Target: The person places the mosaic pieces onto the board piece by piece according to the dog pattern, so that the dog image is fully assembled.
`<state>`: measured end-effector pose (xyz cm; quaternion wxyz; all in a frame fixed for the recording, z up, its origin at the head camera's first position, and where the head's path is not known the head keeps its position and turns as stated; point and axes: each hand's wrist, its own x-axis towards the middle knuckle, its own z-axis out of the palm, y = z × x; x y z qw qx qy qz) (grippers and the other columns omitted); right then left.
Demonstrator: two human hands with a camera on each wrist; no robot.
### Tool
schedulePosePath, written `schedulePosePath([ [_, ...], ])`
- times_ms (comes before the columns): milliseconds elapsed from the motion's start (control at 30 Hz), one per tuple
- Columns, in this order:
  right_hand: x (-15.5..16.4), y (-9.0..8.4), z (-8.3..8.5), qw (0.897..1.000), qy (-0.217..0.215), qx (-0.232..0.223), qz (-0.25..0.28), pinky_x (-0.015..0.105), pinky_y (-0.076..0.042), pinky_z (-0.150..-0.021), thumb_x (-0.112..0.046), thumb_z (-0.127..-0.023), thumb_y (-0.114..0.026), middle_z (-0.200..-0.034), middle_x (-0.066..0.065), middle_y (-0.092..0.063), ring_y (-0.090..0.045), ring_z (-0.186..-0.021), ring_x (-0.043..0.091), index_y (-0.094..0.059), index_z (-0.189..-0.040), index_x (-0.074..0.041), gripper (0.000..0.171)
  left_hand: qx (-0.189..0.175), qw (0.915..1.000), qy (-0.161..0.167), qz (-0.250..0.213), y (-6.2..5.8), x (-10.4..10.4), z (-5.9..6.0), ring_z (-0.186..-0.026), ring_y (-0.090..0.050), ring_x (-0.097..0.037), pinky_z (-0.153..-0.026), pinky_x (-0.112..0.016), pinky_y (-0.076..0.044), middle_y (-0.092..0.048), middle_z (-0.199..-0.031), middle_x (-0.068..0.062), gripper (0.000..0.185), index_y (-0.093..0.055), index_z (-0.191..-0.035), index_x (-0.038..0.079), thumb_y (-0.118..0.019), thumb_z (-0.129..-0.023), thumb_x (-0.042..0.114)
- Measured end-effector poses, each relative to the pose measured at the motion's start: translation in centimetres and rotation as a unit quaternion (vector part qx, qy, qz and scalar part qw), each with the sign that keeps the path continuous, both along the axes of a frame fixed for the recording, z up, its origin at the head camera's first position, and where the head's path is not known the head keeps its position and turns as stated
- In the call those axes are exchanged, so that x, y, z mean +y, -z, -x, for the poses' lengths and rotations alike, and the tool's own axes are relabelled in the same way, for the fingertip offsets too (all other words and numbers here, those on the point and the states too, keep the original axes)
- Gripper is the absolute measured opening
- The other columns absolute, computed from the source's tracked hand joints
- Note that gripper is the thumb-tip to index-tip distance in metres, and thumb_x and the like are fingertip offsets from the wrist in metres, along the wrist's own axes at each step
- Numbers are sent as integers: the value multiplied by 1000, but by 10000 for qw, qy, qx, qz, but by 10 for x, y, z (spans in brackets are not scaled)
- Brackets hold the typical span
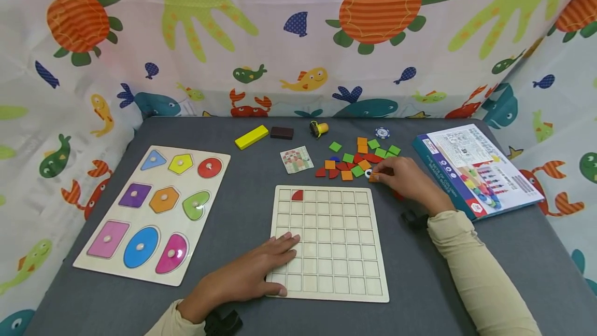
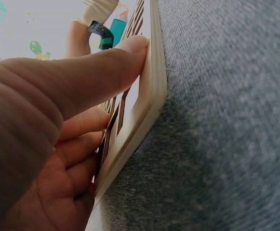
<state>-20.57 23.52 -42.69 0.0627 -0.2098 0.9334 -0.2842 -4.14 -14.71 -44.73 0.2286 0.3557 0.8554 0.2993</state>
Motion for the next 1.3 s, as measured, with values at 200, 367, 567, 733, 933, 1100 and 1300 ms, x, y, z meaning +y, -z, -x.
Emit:
schedulePosePath([
  [200,-36,-6,-3,9976,-220,-228,614,38,-50,-73,-8,-94,-65,-97,7,-67,-58,-82,20,-72,-107,-3,16,51,9999,28,-95,2,0,0,-147,-10,-20,-114,-43,-20,-19,-160,3,77,-40,-148,6,-77,-85,32],
  [367,-71,-6,-5,9927,-716,-506,835,32,-50,-68,-4,-92,-66,-93,2,-67,-58,-76,16,-73,-101,-5,12,25,9999,80,-64,2,-1,0,-147,-11,-20,-114,-43,-21,-20,-160,3,77,-41,-148,7,-76,-85,33],
  [567,-105,-7,-8,9891,-832,-858,864,31,-50,-67,-4,-90,-68,-92,1,-68,-59,-77,15,-75,-100,-6,12,22,9999,131,-57,2,1,-1,-147,-11,-20,-114,-43,-22,-20,-160,3,76,-42,-148,7,-76,-85,34],
  [733,-130,-1,-8,9883,-824,-1107,652,29,-51,-71,-8,-91,-69,-90,-2,-69,-60,-81,13,-75,-98,-7,10,31,9998,124,-183,1,0,0,-147,-11,-21,-115,-43,-18,-20,-160,0,76,-41,-147,4,-76,-85,31],
  [933,-137,4,-11,9917,-883,-913,195,29,-51,-71,-9,-88,-73,-86,-2,-65,-59,-79,14,-75,-94,-6,7,98,9997,141,-178,0,1,1,-147,-11,-20,-115,-41,-17,-20,-160,1,76,-41,-147,5,-76,-85,31],
  [1100,-122,0,-13,9904,-1015,-891,281,31,-52,-74,-10,-90,-71,-95,1,-67,-60,-83,15,-73,-107,-4,19,99,9997,138,-164,1,2,2,-147,-12,-20,-115,-41,-17,-21,-160,1,76,-42,-147,5,-76,-85,31],
  [1300,-84,-6,-14,9943,-521,-808,465,34,-50,-71,-8,-91,-68,-94,4,-66,-57,-81,19,-71,-114,-2,24,61,9998,83,-157,1,-1,1,-147,-11,-19,-116,-40,-15,-21,-160,2,76,-42,-147,5,-76,-85,31],
])
